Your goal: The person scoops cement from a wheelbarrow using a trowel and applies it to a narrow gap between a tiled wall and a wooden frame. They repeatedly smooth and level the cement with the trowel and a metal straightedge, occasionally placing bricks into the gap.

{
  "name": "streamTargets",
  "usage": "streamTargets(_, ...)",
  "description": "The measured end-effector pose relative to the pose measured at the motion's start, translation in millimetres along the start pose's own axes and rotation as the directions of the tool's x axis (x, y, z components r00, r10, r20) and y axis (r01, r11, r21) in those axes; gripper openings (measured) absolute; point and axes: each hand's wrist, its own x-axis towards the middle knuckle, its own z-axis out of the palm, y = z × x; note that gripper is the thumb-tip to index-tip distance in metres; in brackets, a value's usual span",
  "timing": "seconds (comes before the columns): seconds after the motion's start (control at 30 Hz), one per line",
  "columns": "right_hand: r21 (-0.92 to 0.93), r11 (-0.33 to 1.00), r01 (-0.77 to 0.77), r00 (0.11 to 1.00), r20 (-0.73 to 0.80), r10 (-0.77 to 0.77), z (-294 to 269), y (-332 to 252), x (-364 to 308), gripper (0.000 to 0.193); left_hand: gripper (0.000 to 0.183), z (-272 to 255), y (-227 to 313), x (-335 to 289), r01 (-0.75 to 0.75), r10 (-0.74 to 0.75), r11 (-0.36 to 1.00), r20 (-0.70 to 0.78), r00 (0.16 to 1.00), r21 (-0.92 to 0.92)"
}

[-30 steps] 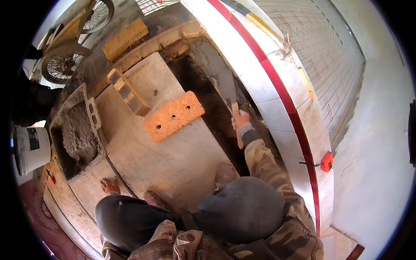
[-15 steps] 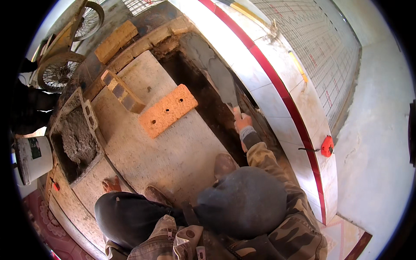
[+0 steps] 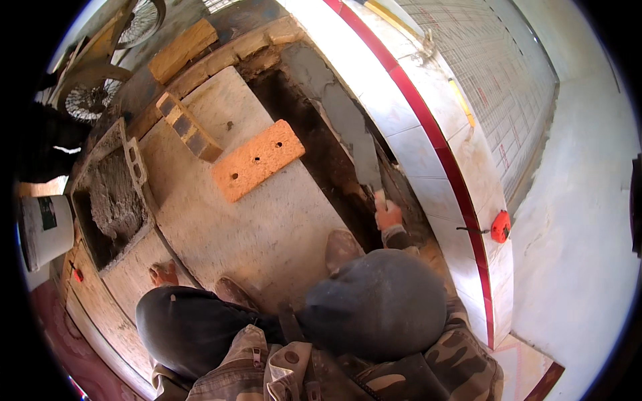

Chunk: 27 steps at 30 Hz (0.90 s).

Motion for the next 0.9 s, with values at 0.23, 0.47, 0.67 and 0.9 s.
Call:
streamTargets(0.23,-0.202,0.958,0.202,0.974,-0.060,-0.218,-5,-12,-33,0.047,0.094,-1,-26,4,0.030,-0.031,0.998,0.020,0.999,0.056)
streamTargets(0.47,-0.057,0.989,0.134,0.984,-0.112,-0.140,70,-22,6,0.049,0.094,12,-35,18,0.042,-0.043,0.999,0.042,0.998,0.027)
streamTargets(0.67,-0.066,0.967,0.245,0.942,-0.218,-0.254,106,-26,22,0.054,0.094,23,-68,30,-0.168,0.186,0.980,0.195,0.963,-0.103)
streamTargets(0.9,0.156,0.960,0.232,0.961,-0.189,-0.201,159,-48,39,0.052,0.062,28,-95,-26,-0.331,0.374,0.903,0.126,0.919,-0.273)
